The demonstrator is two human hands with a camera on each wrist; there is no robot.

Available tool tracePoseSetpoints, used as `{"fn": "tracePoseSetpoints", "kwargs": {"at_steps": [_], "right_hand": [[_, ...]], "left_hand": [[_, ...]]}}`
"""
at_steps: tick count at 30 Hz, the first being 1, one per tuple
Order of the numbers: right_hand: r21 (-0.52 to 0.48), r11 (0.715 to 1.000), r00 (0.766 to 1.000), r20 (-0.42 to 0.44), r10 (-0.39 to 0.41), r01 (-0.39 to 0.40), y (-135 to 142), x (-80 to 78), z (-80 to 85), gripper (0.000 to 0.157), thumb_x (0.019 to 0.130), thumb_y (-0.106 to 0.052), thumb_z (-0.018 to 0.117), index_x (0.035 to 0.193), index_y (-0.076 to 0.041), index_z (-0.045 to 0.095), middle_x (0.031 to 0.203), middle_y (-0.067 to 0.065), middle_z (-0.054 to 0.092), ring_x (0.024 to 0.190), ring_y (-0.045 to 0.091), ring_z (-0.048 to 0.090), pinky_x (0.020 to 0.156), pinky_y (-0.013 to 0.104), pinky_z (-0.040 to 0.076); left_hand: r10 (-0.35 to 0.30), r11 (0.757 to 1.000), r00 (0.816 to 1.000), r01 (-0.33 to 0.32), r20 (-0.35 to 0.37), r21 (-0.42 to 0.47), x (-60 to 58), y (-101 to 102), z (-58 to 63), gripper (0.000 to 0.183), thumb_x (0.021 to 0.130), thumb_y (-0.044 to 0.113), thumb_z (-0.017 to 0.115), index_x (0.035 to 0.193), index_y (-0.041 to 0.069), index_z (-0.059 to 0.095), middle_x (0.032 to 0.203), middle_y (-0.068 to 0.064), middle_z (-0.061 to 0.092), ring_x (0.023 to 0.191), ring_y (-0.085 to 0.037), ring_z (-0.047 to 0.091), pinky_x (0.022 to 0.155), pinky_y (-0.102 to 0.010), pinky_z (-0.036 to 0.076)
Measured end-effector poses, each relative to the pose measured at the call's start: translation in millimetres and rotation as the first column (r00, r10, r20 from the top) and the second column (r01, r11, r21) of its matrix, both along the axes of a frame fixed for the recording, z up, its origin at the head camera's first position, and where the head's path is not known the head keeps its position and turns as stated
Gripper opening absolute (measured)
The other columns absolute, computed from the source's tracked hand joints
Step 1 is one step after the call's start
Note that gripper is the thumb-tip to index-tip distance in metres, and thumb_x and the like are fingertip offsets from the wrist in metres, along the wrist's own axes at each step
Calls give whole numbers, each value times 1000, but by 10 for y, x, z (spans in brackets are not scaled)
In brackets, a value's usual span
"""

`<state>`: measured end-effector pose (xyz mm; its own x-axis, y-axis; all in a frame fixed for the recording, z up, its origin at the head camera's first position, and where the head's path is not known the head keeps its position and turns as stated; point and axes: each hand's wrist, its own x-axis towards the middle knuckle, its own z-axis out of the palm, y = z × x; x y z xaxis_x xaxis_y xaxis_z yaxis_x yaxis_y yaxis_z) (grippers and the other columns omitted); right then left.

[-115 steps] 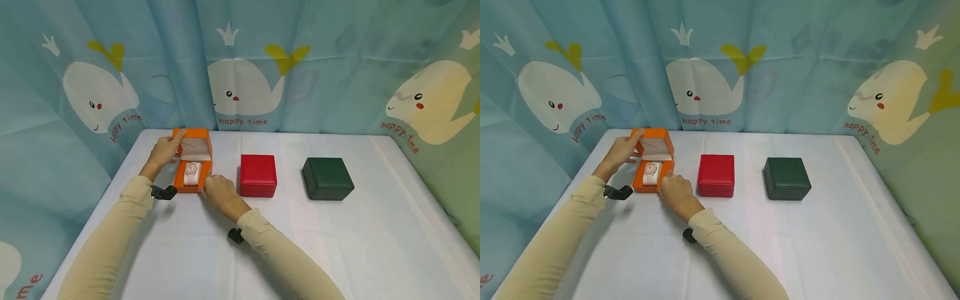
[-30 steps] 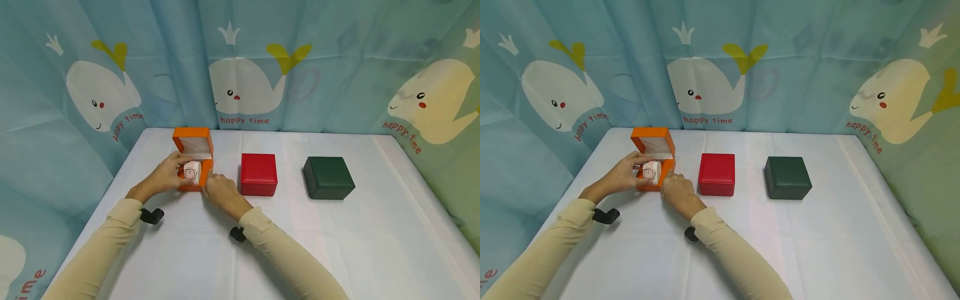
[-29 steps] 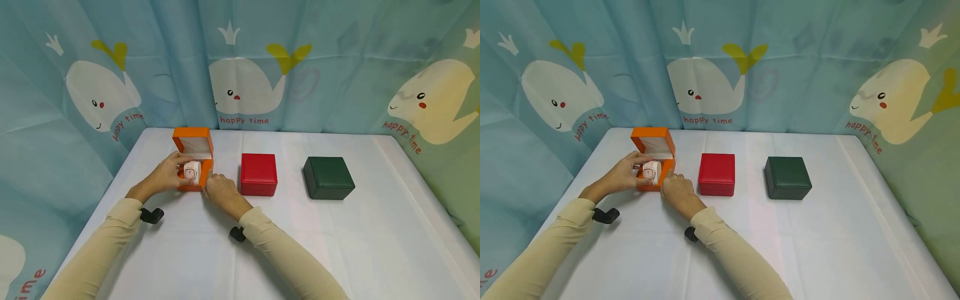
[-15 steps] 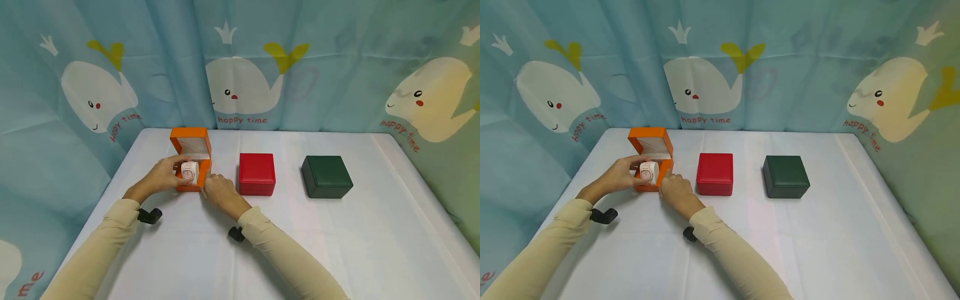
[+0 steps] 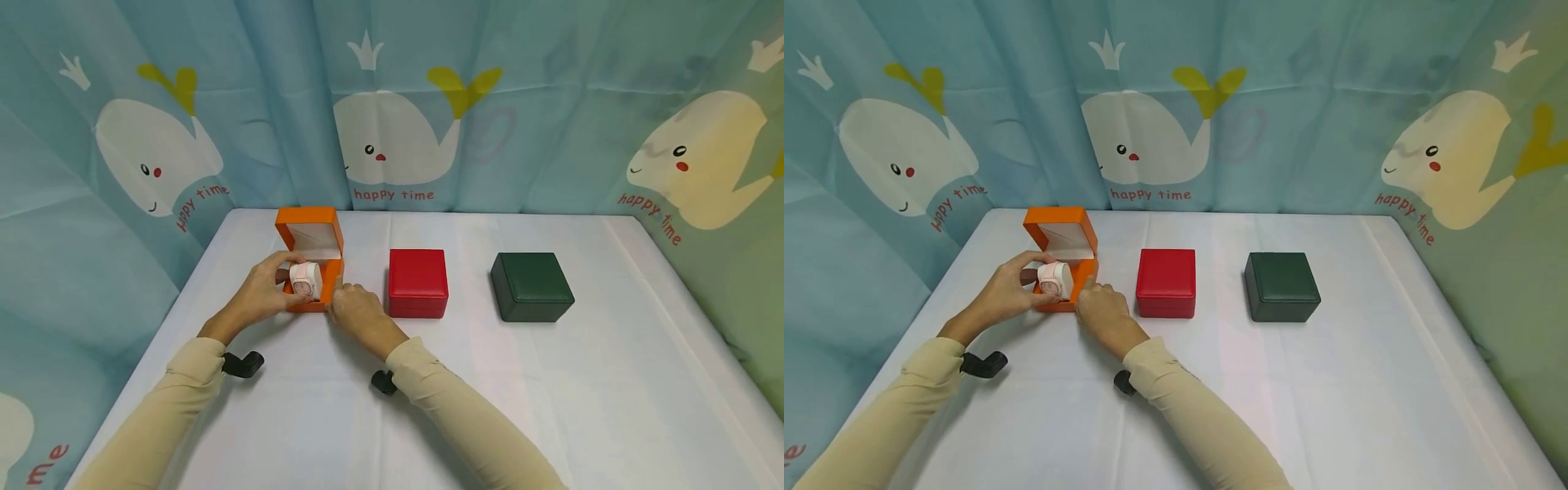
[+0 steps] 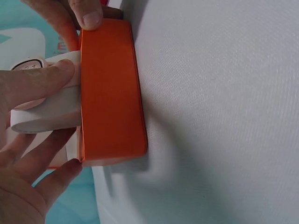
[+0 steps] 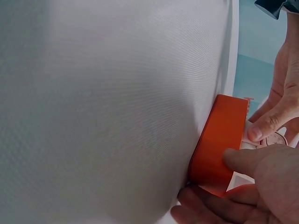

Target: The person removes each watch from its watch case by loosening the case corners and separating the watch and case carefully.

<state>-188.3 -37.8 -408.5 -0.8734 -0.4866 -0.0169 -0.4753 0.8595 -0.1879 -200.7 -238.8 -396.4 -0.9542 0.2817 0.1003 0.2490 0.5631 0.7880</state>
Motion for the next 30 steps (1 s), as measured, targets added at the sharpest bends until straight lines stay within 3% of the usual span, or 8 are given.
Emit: {"fn": "tracePoseSetpoints", "kwargs": {"at_steps": [9,15,18,23,27,30], "right_hand": [[-32,999,999,-53,5,-7,0,22,-56,58,102,-30,64,143,10,51,109,13,72,92,23,67,74,37,59],[-36,999,998,-56,15,-17,-13,25,-44,58,103,-29,63,144,9,50,111,13,72,93,24,68,74,37,60],[-28,1000,998,-55,-5,4,-14,36,-6,57,102,-29,65,142,9,52,109,13,72,93,24,68,74,38,59],[-47,999,999,-54,-2,0,10,33,-28,55,101,-28,66,140,8,53,107,12,73,94,24,68,78,37,58],[-89,995,999,-32,39,-42,63,28,-26,45,101,-26,66,130,6,58,101,12,72,92,25,69,79,36,58],[-108,992,998,-19,66,-68,93,49,-12,51,100,-28,67,133,8,55,105,14,69,93,25,69,81,35,57]], "left_hand": [[79,995,997,-78,-12,63,78,-48,-20,65,78,-4,85,135,2,53,129,-24,57,107,-40,66,94,-54,51],[109,975,994,-106,-4,193,119,-55,46,65,79,-2,86,135,2,53,129,-22,54,104,-33,65,80,-30,58],[106,963,994,-103,2,247,117,-36,93,65,79,-1,86,136,4,53,130,-20,52,101,-29,65,76,-25,57],[89,975,996,-92,24,200,135,-2,109,64,81,6,87,137,6,56,129,-20,54,102,-29,65,74,-26,58],[86,980,996,-88,19,176,166,1,107,63,82,6,86,139,6,58,127,-21,56,104,-35,64,73,-25,58],[72,981,997,-75,23,177,184,-10,101,65,82,6,86,141,5,57,126,-22,56,104,-36,64,73,-24,57]]}}
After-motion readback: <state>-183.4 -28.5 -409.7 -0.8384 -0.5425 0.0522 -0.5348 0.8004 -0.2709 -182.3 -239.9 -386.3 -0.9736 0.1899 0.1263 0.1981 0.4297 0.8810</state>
